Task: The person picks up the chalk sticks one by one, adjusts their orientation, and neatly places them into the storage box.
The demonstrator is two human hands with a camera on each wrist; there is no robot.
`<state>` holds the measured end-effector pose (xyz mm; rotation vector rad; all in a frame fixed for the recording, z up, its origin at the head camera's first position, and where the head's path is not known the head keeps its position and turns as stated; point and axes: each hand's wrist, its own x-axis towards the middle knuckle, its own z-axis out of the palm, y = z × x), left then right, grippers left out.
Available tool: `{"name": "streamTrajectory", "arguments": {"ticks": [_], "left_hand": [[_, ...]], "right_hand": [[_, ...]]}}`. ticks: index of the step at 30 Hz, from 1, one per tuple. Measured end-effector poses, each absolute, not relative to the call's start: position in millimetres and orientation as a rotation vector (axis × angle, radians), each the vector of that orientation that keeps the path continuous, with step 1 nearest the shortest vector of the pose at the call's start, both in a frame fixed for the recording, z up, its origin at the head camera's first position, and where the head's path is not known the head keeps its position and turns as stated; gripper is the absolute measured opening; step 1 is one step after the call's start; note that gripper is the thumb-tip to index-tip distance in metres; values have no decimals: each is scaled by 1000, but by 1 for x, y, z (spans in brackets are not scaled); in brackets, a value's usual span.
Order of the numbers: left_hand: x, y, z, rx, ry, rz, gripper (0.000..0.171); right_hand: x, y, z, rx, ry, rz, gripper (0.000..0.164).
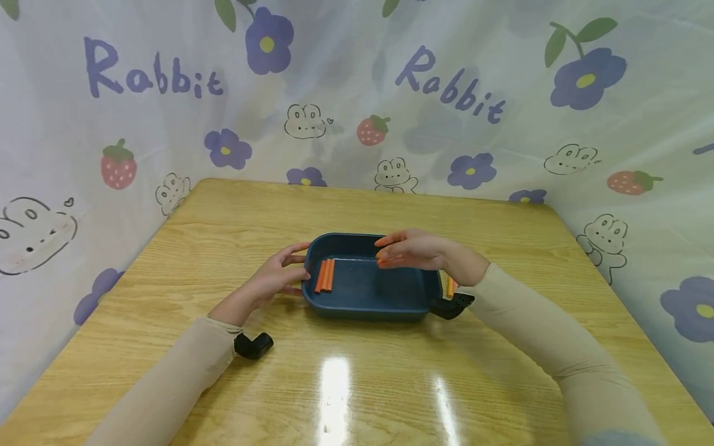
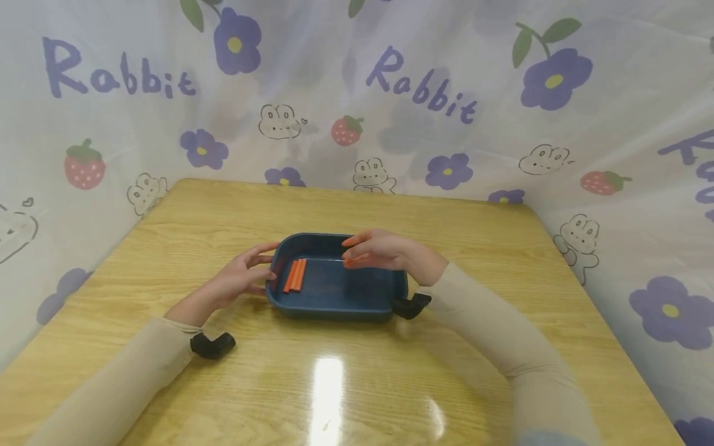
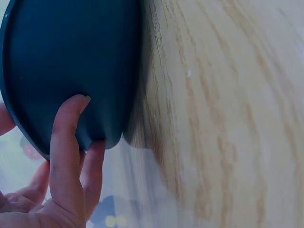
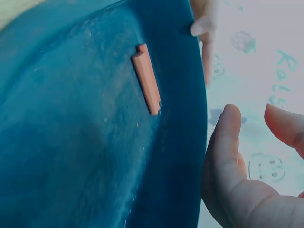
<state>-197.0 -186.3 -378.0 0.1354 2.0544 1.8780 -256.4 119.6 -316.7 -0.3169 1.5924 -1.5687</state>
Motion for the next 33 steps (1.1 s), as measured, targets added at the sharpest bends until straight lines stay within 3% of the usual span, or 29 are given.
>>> {"name": "streamTrajectory", "arguments": {"ticks": [17,24,33], "left_hand": [[-197,-187,-379,157,2041,1888,69],[-198,-189,-379,153,2042,1889,68],[-198,-188,-379,146,2054,1878,68]], "right_hand": [[-239,190,-323,-265,1636,-1723,55],[-233,210,-332,-231,1627,-1760,44],[-228,235,-345,-188,1706,-1764,53]]}}
